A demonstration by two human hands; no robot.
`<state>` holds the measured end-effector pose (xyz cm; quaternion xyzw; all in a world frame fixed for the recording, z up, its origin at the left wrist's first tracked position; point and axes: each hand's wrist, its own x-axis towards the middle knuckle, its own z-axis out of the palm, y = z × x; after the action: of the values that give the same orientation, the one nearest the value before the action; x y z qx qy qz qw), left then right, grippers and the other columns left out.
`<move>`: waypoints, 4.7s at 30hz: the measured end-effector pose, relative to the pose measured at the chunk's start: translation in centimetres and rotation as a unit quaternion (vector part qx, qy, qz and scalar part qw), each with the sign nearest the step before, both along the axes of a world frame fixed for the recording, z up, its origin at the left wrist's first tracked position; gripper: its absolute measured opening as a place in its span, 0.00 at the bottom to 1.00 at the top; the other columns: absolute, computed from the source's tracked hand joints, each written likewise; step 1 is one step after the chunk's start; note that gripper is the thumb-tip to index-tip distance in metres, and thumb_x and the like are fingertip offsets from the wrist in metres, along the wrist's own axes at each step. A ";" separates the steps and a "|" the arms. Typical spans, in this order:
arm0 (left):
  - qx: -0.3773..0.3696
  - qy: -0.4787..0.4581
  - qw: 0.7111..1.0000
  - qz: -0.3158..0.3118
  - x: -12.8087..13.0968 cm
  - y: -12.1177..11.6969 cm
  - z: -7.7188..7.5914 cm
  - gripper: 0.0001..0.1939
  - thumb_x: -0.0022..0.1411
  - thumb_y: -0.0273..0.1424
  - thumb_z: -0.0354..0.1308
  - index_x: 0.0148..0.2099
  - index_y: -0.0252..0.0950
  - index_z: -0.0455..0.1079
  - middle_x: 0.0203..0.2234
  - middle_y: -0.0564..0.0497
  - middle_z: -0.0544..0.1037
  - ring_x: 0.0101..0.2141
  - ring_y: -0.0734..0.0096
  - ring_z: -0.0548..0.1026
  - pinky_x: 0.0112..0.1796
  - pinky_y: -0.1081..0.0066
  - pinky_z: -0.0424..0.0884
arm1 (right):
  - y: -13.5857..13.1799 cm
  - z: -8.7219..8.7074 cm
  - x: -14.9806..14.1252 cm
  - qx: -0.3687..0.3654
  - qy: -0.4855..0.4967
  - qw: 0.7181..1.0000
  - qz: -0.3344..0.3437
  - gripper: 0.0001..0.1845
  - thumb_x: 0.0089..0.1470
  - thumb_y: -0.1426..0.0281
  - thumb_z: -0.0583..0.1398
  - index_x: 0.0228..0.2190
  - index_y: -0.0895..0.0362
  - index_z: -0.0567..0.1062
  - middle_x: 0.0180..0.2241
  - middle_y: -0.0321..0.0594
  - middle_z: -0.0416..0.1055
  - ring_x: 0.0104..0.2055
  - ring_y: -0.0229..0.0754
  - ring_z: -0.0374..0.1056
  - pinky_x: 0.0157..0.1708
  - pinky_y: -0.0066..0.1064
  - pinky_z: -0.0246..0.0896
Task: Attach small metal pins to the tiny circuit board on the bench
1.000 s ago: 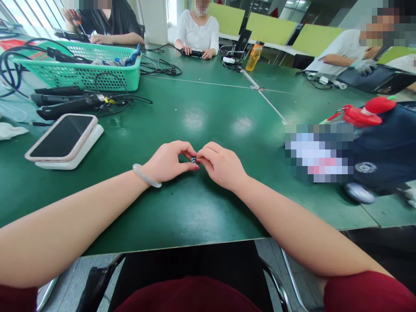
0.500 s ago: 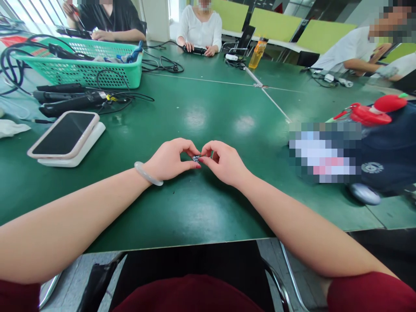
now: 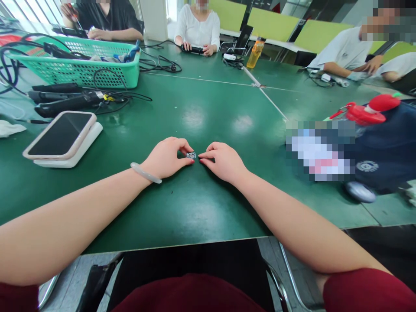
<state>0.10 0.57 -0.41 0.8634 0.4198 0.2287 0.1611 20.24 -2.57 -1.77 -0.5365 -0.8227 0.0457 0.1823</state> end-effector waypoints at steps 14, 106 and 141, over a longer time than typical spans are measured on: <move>-0.124 -0.118 0.985 -0.009 0.2 -0.5 0.3 0.14 0.50 0.39 0.65 0.37 0.36 0.72 0.33 0.50 0.78 0.36 0.64 0.75 0.40 0.63 0.70 | -0.2 0.5 -0.7 -0.077 0.325 0.942 -0.029 0.10 0.50 0.63 0.62 0.30 0.56 0.79 0.28 0.35 0.71 0.25 0.33 0.60 0.29 0.28 0.58; -0.221 -0.130 0.965 -0.054 0.4 0.1 -0.8 0.18 0.46 0.40 0.67 0.37 0.35 0.70 0.31 0.50 0.78 0.34 0.66 0.76 0.39 0.65 0.70 | -1.5 1.7 -1.3 -0.013 0.108 0.994 0.005 0.06 0.54 0.74 0.59 0.28 0.55 0.77 0.30 0.37 0.71 0.32 0.37 0.64 0.33 0.29 0.57; -0.419 -0.342 0.840 -0.032 0.9 -0.7 0.5 0.17 0.50 0.31 0.67 0.43 0.32 0.73 0.37 0.47 0.79 0.38 0.70 0.76 0.47 0.65 0.71 | -1.7 1.1 -1.6 0.076 0.079 0.994 -0.012 0.09 0.55 0.63 0.59 0.31 0.56 0.74 0.33 0.36 0.71 0.30 0.35 0.64 0.30 0.28 0.54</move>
<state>1.02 -0.09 0.08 0.5932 0.3655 0.3064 0.6486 18.69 -4.29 -0.62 -0.5257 -0.8003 0.0232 0.2874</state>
